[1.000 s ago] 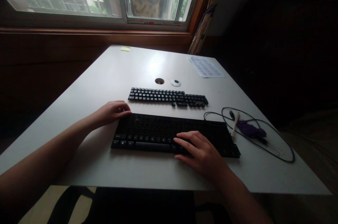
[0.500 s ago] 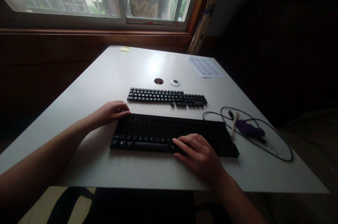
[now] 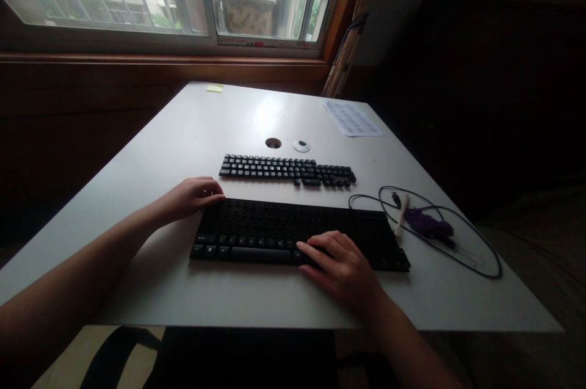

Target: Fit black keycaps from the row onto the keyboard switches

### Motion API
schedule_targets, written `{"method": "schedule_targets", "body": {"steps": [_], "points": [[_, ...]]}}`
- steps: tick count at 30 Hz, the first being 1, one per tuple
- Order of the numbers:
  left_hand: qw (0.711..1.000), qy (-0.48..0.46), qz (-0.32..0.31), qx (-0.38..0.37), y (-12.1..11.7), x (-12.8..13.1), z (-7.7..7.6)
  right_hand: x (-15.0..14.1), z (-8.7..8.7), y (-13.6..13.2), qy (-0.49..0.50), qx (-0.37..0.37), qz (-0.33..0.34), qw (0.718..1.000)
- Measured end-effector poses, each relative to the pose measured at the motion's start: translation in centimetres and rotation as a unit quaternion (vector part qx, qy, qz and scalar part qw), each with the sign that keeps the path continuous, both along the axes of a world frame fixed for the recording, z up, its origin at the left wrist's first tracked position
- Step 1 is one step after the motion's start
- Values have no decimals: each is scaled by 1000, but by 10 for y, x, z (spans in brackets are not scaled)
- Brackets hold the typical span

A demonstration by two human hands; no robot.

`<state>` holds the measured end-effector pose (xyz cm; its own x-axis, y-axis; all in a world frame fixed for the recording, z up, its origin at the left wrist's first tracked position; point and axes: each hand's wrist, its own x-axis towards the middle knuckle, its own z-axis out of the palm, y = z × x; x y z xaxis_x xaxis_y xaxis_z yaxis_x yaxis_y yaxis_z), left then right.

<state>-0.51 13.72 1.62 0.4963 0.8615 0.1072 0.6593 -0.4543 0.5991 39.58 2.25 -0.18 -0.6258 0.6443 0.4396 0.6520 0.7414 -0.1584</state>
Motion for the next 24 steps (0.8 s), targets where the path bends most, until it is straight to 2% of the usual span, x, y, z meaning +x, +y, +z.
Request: {"method": "schedule_targets", "body": {"steps": [24], "points": [[1000, -3, -4, 6, 0, 0, 0, -3, -1, -3, 37, 14, 2, 999]]}}
